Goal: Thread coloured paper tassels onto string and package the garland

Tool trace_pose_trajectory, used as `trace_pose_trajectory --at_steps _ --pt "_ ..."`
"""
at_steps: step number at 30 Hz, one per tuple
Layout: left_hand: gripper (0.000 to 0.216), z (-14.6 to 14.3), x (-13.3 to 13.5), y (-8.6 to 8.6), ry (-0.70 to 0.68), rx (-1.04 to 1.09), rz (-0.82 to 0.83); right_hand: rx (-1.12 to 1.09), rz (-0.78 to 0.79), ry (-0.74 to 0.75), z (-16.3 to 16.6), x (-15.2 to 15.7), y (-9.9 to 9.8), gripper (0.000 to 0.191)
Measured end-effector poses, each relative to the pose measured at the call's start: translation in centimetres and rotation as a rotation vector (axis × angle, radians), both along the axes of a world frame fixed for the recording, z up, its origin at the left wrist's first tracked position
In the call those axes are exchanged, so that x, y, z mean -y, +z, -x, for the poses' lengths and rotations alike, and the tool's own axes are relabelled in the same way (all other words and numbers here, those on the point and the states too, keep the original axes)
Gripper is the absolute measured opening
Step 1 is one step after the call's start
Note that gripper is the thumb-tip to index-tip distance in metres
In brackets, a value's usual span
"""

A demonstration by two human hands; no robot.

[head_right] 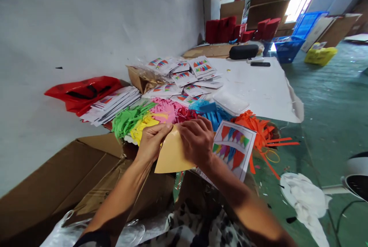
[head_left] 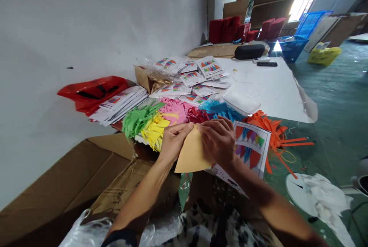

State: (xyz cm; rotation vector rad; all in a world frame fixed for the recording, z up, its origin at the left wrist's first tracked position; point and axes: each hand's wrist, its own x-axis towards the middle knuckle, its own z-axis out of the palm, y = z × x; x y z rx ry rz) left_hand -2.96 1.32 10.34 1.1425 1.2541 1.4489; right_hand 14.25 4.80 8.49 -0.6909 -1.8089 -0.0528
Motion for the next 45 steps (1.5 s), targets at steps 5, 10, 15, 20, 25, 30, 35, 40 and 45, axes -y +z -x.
trace_pose_trajectory --at_steps 5,10,15,20,25,30,35,40,45 --pt "0.042 -0.5 0.4 0.7 0.057 0.039 0.006 0.021 -0.103 -0.023 -0.4 0.2 -0.3 0.022" --pt "0.039 -0.5 0.5 1.0 0.023 0.175 0.06 -0.086 0.067 0.095 -0.7 0.2 0.4 0.018" --pt "0.039 -0.5 0.4 0.8 0.028 0.146 0.061 -0.061 0.383 0.15 -1.2 0.4 1.1 0.012" --pt "0.042 -0.1 0.1 0.3 0.035 0.147 0.083 -0.087 0.585 0.227 -1.6 -0.1 1.4 0.019" --pt "0.045 0.7 -0.1 0.3 0.038 0.165 0.092 -0.021 0.67 0.181 -1.7 -0.4 1.6 0.025" --pt "0.046 1.5 -0.2 0.1 0.015 0.179 0.101 -0.041 0.775 0.239 -1.8 -0.8 1.8 0.028" --pt "0.05 2.2 -0.3 -0.1 -0.086 0.165 0.191 -0.03 0.803 0.26 -1.6 -1.3 1.4 0.03" --pt "0.047 2.0 0.0 -0.3 -0.106 0.077 0.197 0.039 0.664 0.235 -1.0 -0.9 0.9 0.021" --pt "0.051 1.4 0.4 -0.4 -0.05 -0.035 0.092 0.041 0.438 0.136 -0.2 -0.2 0.2 0.016"
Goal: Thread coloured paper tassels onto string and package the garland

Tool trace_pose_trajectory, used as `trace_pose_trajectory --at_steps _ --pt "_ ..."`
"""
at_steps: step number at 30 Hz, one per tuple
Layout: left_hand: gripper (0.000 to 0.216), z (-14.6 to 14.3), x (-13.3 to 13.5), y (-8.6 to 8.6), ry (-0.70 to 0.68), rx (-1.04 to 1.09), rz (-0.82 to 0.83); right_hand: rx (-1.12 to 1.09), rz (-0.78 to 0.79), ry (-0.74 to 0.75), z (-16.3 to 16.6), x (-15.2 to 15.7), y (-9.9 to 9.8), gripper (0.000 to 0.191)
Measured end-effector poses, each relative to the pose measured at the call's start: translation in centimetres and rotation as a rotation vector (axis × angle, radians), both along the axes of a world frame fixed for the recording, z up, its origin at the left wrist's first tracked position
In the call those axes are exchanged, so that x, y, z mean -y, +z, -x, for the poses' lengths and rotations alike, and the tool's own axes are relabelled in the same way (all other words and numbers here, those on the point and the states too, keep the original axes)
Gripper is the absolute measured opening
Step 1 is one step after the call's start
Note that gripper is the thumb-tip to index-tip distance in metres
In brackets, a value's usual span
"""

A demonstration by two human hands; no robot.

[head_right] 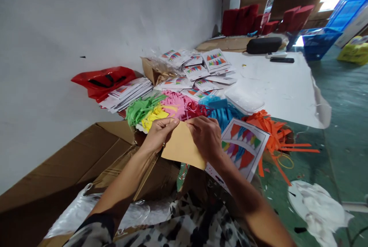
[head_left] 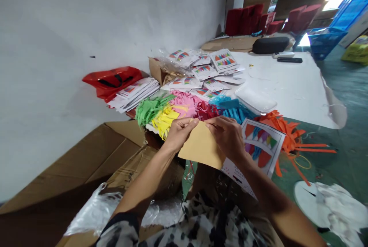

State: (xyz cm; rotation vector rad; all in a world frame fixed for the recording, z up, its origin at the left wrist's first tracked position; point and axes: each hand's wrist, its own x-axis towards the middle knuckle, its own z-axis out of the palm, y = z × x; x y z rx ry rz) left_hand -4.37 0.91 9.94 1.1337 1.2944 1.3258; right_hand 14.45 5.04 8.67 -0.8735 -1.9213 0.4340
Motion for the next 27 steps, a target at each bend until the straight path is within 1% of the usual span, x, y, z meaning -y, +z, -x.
trace_pose_trajectory --at_steps 4,7,12,20,25,27 --pt "0.05 -0.4 0.2 -0.3 0.028 0.045 -0.014 0.068 -0.216 -0.088 0.3 0.7 -0.6 0.021" --pt "0.052 -0.6 0.2 -0.3 0.039 0.088 -0.009 0.109 -0.284 -0.082 0.4 1.0 -0.8 0.024" --pt "0.056 -0.8 0.4 -0.1 0.044 0.099 0.017 0.096 -0.306 -0.047 0.1 1.2 -0.8 0.025" --pt "0.053 -0.8 0.6 -0.1 0.049 0.103 0.064 0.08 -0.352 -0.026 -0.2 1.2 -1.2 0.022" --pt "0.054 -0.8 0.6 -0.1 0.045 0.077 0.029 -0.028 -0.279 -0.014 -0.1 1.0 -1.4 0.016" --pt "0.056 -0.7 0.4 0.0 0.057 0.049 0.02 -0.025 -0.266 -0.013 -0.1 1.1 -1.3 0.016"
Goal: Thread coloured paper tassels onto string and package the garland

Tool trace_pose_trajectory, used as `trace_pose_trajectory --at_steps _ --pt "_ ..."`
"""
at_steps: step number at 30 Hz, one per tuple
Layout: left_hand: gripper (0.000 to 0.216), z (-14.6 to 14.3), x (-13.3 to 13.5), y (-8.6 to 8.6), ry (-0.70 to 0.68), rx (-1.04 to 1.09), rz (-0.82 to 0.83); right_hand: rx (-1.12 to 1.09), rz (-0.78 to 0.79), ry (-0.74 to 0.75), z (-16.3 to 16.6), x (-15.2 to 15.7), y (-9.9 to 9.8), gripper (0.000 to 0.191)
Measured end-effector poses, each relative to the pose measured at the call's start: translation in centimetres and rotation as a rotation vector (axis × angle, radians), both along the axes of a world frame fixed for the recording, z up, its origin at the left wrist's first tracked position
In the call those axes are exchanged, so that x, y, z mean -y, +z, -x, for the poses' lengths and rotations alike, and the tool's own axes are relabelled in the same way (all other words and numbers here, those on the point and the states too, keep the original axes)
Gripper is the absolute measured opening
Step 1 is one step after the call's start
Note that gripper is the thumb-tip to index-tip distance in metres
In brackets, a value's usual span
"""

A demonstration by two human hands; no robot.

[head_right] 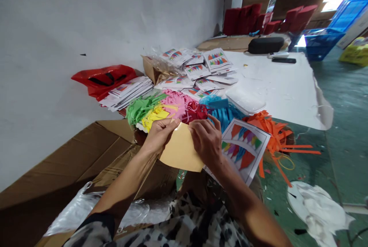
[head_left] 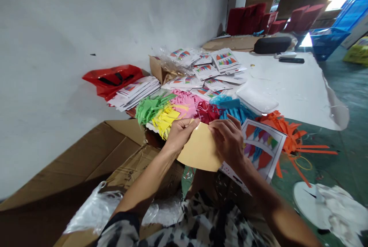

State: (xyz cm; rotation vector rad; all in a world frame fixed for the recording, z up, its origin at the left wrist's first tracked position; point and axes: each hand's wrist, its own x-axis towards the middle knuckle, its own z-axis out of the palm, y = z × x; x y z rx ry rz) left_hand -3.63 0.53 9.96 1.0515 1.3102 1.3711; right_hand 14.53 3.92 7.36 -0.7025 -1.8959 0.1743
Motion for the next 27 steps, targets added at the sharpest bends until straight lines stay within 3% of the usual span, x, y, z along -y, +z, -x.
trace_pose_trajectory --at_steps 6,10,18,27 --pt "0.063 0.3 -0.7 0.6 0.027 -0.077 -0.058 -0.051 0.027 -0.004 -0.2 0.1 0.3 0.014" --pt "0.063 -0.1 -0.3 0.9 -0.013 -0.136 -0.078 -0.005 0.077 -0.058 -0.1 -0.6 0.5 0.025" --pt "0.056 -0.6 -0.7 0.1 -0.021 -0.052 -0.035 0.093 -0.139 -0.133 -0.3 0.1 -0.4 0.028" --pt "0.06 0.1 -1.4 0.3 0.003 -0.121 -0.034 0.023 -0.013 -0.027 0.5 -0.2 -0.1 0.014"
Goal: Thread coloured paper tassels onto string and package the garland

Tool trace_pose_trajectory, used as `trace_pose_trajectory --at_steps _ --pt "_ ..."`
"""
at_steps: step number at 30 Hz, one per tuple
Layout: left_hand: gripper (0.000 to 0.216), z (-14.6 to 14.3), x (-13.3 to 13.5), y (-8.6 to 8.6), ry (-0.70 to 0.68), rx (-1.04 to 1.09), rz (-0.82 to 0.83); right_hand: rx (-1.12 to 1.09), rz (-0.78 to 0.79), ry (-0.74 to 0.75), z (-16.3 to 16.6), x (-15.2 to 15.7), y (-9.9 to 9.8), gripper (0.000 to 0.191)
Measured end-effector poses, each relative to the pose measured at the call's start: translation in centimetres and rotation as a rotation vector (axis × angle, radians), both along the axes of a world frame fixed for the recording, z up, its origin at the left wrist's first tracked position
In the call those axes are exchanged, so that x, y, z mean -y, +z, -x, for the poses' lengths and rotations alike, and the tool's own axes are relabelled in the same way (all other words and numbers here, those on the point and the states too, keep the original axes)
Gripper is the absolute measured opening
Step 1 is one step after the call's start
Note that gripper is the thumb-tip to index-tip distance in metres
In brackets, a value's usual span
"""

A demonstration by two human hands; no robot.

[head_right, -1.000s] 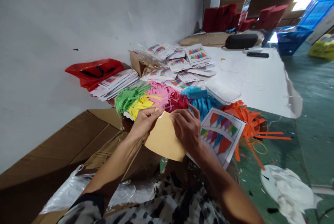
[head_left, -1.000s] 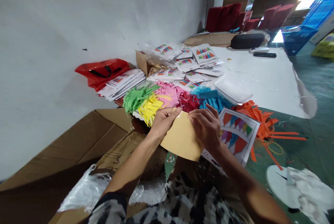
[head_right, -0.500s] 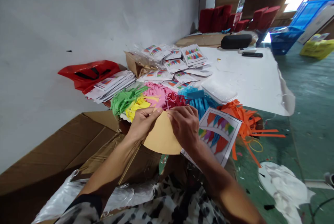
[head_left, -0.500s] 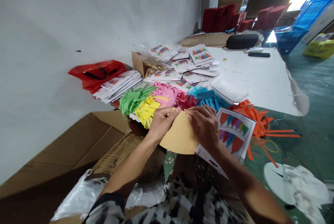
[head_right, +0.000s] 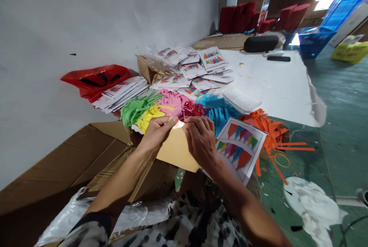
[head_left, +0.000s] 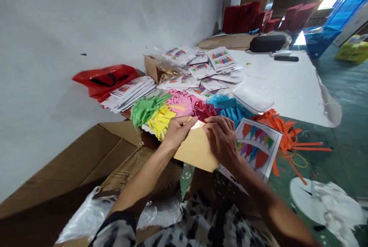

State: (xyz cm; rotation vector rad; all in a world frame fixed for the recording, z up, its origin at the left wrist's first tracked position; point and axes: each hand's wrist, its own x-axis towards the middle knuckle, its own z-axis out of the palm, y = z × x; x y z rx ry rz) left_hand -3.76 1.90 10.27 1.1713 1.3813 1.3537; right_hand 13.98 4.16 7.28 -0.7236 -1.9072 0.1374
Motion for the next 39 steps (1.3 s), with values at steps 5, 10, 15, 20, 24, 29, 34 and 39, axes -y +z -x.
trace_pose_trajectory --at_steps 5,10,15,20,24,29,34,39 --pt "0.052 3.8 -4.8 -0.8 0.153 -0.237 -0.049 -0.146 0.124 0.026 -2.1 1.8 0.3 0.009" --pt "0.041 7.9 -10.4 -1.6 0.321 -0.832 -0.125 -0.259 0.384 -0.016 -7.1 2.6 -0.4 0.007" --pt "0.037 3.3 -12.6 -2.3 0.068 -1.127 -0.423 -0.47 0.577 -0.258 -13.3 1.9 -4.0 0.018" --pt "0.052 -8.6 -14.2 -4.6 -0.49 -0.927 -0.539 -0.654 0.627 -0.487 -16.0 1.3 -7.5 0.036" --pt "0.072 -14.7 -15.8 -6.8 -0.613 -0.968 -0.348 -0.751 0.607 -0.522 -14.7 0.8 -9.2 0.038" --pt "0.063 -15.6 -15.4 -6.4 -0.627 -0.923 -0.33 -0.889 0.555 -0.518 -13.3 0.9 -9.9 0.033" --pt "0.051 -13.7 -10.0 -2.6 -0.656 -0.471 -0.293 -0.915 0.456 -0.397 -13.8 3.9 -6.8 0.017" --pt "0.039 -12.1 -1.7 -2.3 -0.767 -0.327 -0.319 -0.724 0.402 -0.353 -14.6 8.9 -3.7 0.008"
